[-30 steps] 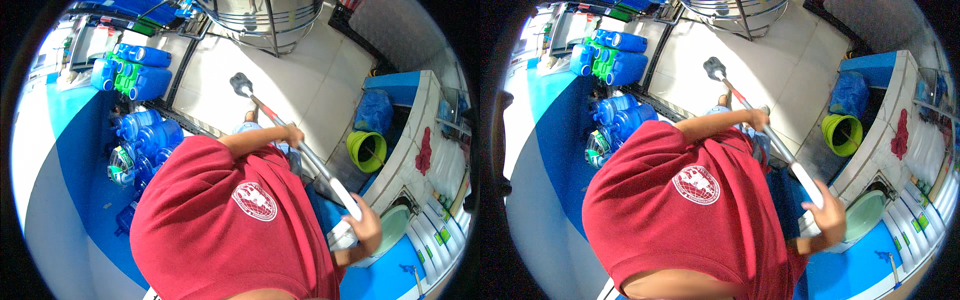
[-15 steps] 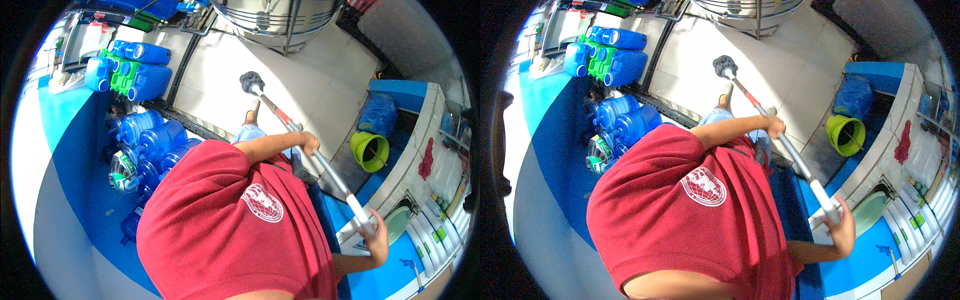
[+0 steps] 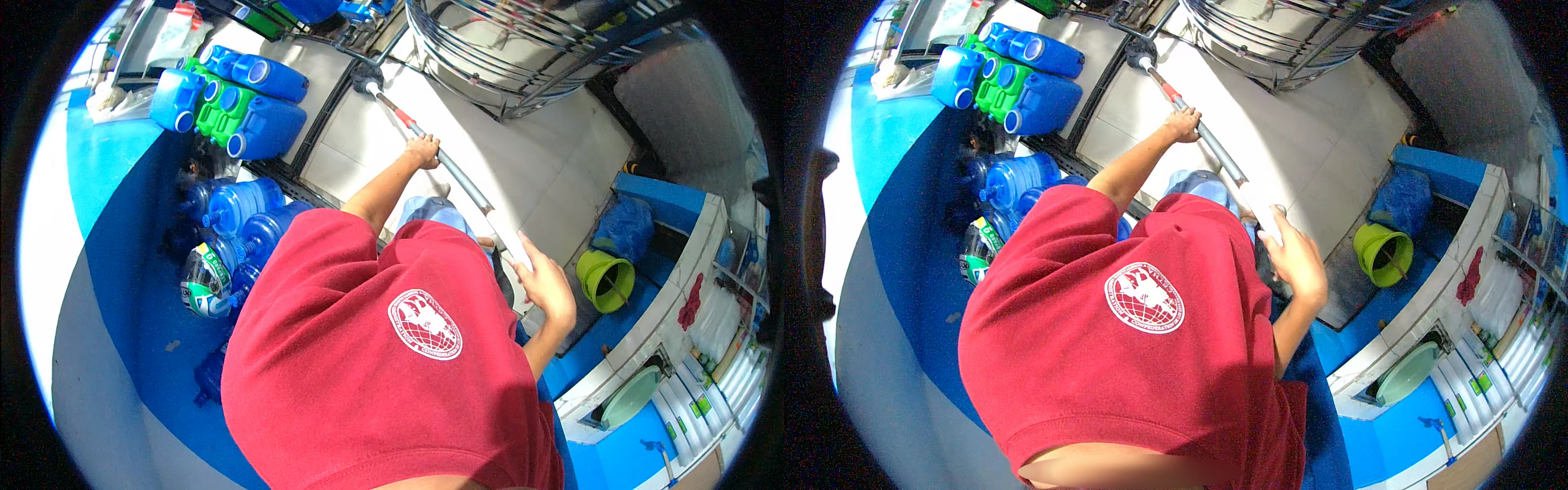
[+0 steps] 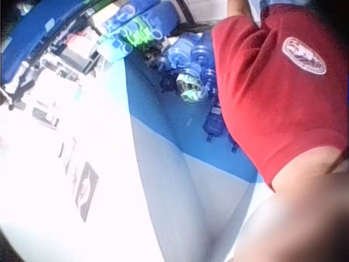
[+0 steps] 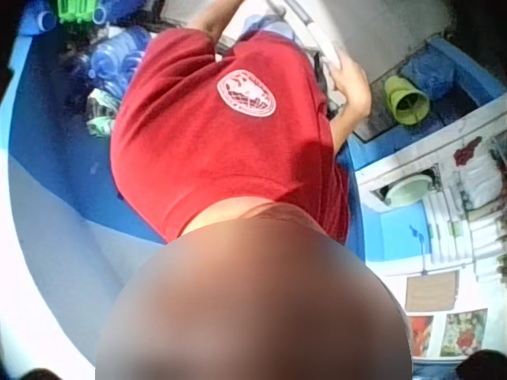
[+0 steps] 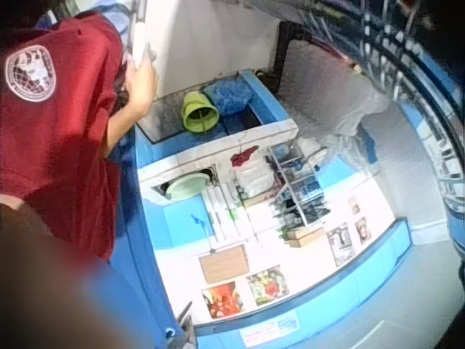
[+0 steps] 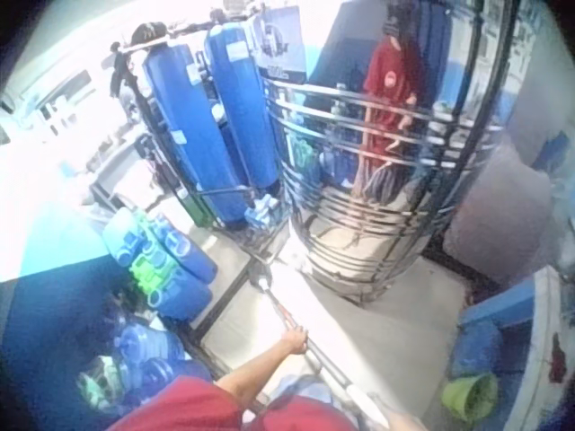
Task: The person mops a tiled floor using a long-handled mop with a dark head. They repeatedly push and pull the mop across the floor, moving around a metal rack and past stacked water bottles and a washing machine.
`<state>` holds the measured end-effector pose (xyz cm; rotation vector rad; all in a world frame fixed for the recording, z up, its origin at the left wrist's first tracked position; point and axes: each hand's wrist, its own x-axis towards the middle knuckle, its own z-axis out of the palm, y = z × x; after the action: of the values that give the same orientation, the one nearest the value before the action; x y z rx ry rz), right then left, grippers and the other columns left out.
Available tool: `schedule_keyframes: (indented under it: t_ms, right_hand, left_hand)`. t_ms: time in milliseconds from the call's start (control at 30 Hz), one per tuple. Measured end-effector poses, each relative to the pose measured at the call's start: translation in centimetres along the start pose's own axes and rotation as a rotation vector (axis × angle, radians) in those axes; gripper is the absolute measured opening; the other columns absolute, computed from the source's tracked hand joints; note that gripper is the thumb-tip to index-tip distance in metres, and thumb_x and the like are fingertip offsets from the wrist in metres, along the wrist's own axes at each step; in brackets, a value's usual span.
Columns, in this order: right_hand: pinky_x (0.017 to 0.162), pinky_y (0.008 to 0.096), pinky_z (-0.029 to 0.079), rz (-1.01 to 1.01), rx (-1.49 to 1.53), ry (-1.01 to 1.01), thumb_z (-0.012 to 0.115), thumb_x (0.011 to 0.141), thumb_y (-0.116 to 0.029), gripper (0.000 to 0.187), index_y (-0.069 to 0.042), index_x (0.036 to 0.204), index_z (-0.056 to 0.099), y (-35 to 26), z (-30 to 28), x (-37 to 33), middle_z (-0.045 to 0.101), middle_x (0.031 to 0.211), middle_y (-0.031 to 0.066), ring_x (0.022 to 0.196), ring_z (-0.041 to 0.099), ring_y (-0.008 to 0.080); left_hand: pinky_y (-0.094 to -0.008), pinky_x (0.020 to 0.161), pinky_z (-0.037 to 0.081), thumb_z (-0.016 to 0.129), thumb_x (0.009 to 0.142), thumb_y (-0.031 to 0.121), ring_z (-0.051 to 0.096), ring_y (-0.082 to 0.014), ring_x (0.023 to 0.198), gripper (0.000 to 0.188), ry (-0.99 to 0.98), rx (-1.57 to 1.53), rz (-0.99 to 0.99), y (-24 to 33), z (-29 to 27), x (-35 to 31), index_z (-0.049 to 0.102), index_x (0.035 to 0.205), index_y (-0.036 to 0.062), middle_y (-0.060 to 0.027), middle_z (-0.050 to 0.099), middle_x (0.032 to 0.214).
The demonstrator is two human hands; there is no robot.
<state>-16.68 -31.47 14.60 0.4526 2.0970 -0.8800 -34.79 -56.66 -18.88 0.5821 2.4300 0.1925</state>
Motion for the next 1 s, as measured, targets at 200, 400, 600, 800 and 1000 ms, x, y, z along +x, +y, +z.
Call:
schedule_keyframes:
  t_ms: [200, 400, 600, 800, 1000]
  right_hand:
    - [0.049, 0.0334, 0.05, 0.177, 0.084, 0.108, 0.068, 0.083, -0.021, 0.054, -0.017, 0.134, 0.051, 2.0, -2.2, -9.6, 0.065, 0.075, 0.016, 0.05, 0.061, 0.0189]
    - [0.041, 0.0255, 0.044, 0.471, 0.109, 0.273, 0.069, 0.073, 0.0, 0.062, -0.012, 0.132, 0.054, 0.6, -2.3, -23.4, 0.064, 0.078, 0.0065, 0.053, 0.052, 0.01]
    - [0.04, 0.0258, 0.039, 0.708, 0.232, 0.419, 0.075, 0.063, 0.007, 0.071, -0.009, 0.129, 0.056, 0.1, -2.0, -27.6, 0.064, 0.074, 0.0087, 0.045, 0.048, 0.0099]
    - [0.036, 0.0233, 0.038, 0.49, 0.167, 0.343, 0.067, 0.072, 0.005, 0.057, -0.007, 0.127, 0.057, 1.1, -3.8, -23.3, 0.063, 0.084, 0.0052, 0.053, 0.051, 0.009]
    - [0.038, 0.0244, 0.038, 0.215, 0.102, 0.212, 0.071, 0.076, -0.011, 0.056, -0.012, 0.131, 0.055, -1.6, -6.4, -11.0, 0.06, 0.075, 0.0015, 0.051, 0.048, 0.0077]
  left_hand:
    - [-0.0468, 0.094, 0.044, 0.073, 0.07, 0.035, 0.065, -0.0265, 0.097, 0.031, -0.41, 0.423, 0.443, 9.4, -0.6, 0.9, 0.072, 0.096, 0.0193, -0.0065, 0.07, 0.09]
    - [-0.0414, 0.059, 0.047, 0.072, 0.07, 0.042, 0.063, -0.0268, 0.066, 0.031, -0.896, 0.059, 1.067, 22.7, 3.6, -3.1, 0.07, 0.079, 0.0122, -0.0098, 0.064, 0.068]
    - [-0.0446, 0.065, 0.052, 0.066, 0.07, 0.034, 0.066, -0.0312, 0.073, 0.027, -0.657, -0.018, 1.251, 30.6, 5.3, -7.6, 0.069, 0.082, 0.0098, -0.0147, 0.068, 0.077]
    - [-0.0459, 0.07, 0.054, 0.066, 0.062, 0.03, 0.067, -0.0338, 0.079, 0.032, -0.396, -0.022, 0.976, 26.0, 2.9, -4.5, 0.07, 0.086, 0.01, -0.018, 0.068, 0.081]
    - [-0.0453, 0.078, 0.052, 0.063, 0.061, 0.017, 0.065, -0.0354, 0.085, 0.03, -0.025, -0.23, 0.534, 14.0, -0.6, 2.3, 0.068, 0.089, 0.0078, -0.017, 0.066, 0.082]
